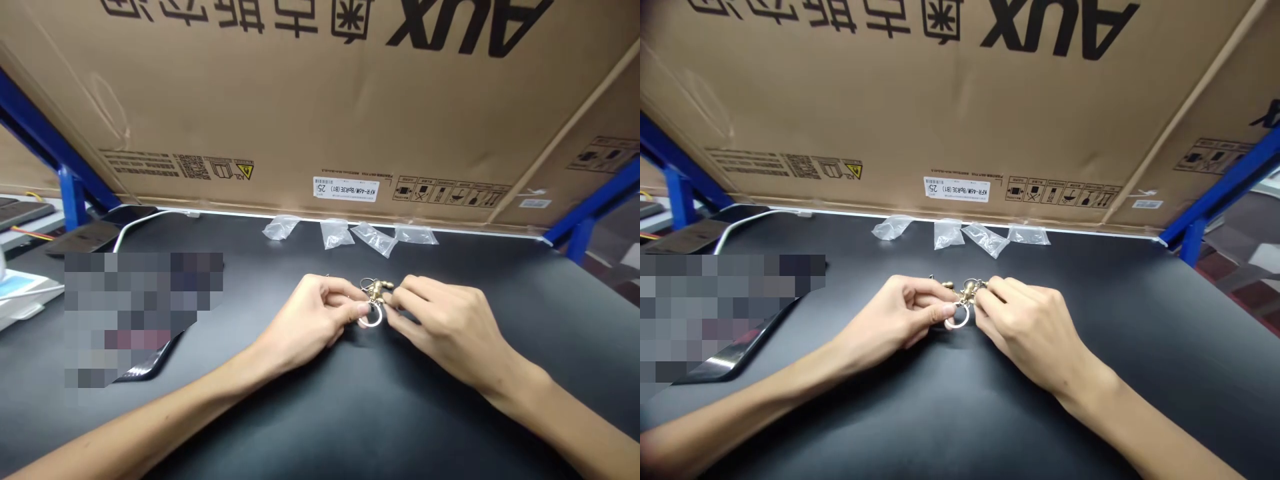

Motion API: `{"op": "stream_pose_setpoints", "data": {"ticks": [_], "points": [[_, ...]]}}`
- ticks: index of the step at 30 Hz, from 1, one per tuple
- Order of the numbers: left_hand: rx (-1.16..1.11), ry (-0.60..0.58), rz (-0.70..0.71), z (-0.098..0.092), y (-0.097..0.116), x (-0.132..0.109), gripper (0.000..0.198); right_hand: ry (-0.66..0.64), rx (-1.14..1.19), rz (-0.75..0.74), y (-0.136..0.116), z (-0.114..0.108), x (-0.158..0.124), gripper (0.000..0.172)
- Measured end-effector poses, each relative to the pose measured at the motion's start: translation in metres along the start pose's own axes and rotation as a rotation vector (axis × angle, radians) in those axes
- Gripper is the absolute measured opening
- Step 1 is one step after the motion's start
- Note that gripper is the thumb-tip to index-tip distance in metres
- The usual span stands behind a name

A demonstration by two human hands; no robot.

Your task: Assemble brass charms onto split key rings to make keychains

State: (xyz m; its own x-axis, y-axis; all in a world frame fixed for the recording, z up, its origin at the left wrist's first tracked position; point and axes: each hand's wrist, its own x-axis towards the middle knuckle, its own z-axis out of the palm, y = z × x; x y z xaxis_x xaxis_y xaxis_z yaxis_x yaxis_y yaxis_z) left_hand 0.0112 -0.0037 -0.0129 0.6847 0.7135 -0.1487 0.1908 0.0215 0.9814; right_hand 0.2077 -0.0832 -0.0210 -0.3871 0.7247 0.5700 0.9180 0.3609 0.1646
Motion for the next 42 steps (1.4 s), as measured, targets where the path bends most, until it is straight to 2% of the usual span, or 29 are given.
{"op": "stream_pose_setpoints", "data": {"ticks": [4, 7, 10, 12, 14, 17, 19, 21, 23, 26, 29, 32, 35, 37, 42], "points": [[-0.145, -0.146, -0.034, -0.001, -0.002, 0.000, 0.044, -0.032, 0.126, -0.016, -0.005, 0.003, -0.002, 0.025], [-0.153, -0.207, -0.033, 0.000, -0.003, -0.001, 0.038, -0.087, 0.267, 0.006, -0.006, 0.004, -0.001, 0.020], [-0.076, -0.195, 0.027, 0.002, -0.002, -0.002, 0.033, -0.227, 0.397, 0.120, 0.009, -0.006, 0.006, 0.009], [0.025, -0.190, 0.076, 0.001, 0.000, -0.003, 0.034, -0.365, 0.422, 0.241, 0.027, -0.018, 0.006, 0.019], [0.180, -0.183, 0.144, -0.001, 0.000, -0.004, 0.034, -0.560, 0.459, 0.326, 0.047, -0.034, -0.004, 0.017], [0.512, -0.160, 0.297, -0.006, 0.000, -0.005, 0.031, -0.755, 0.534, 0.381, 0.067, -0.051, -0.036, 0.018], [0.698, -0.171, 0.380, -0.011, -0.001, -0.006, 0.033, -0.864, 0.623, 0.394, 0.070, -0.053, -0.060, 0.007], [0.845, -0.194, 0.439, -0.015, -0.001, -0.006, 0.035, -0.838, 0.638, 0.432, 0.065, -0.048, -0.073, 0.008], [1.005, -0.202, 0.484, -0.018, -0.001, -0.005, 0.034, -0.801, 0.733, 0.421, 0.054, -0.039, -0.071, 0.008], [1.228, -0.212, 0.530, -0.023, 0.001, -0.002, 0.026, -0.706, 0.776, 0.431, 0.035, -0.025, -0.047, 0.007], [1.341, -0.161, 0.533, -0.027, 0.005, 0.000, 0.018, -0.584, 0.770, 0.377, 0.025, -0.017, -0.016, 0.011], [1.360, -0.080, 0.495, -0.033, 0.008, 0.001, 0.016, -0.503, 0.752, 0.343, 0.030, -0.016, 0.005, 0.020], [1.358, -0.026, 0.454, -0.038, 0.008, 0.002, 0.017, -0.287, 0.616, 0.424, 0.045, -0.008, 0.016, 0.033], [1.339, 0.027, 0.427, -0.040, 0.006, 0.003, 0.014, -0.138, 0.545, 0.508, 0.055, 0.005, 0.017, 0.045], [1.177, 0.270, 0.337, -0.039, 0.002, 0.006, 0.010, -0.086, 0.492, 0.608, 0.067, 0.042, 0.006, 0.048]]}}
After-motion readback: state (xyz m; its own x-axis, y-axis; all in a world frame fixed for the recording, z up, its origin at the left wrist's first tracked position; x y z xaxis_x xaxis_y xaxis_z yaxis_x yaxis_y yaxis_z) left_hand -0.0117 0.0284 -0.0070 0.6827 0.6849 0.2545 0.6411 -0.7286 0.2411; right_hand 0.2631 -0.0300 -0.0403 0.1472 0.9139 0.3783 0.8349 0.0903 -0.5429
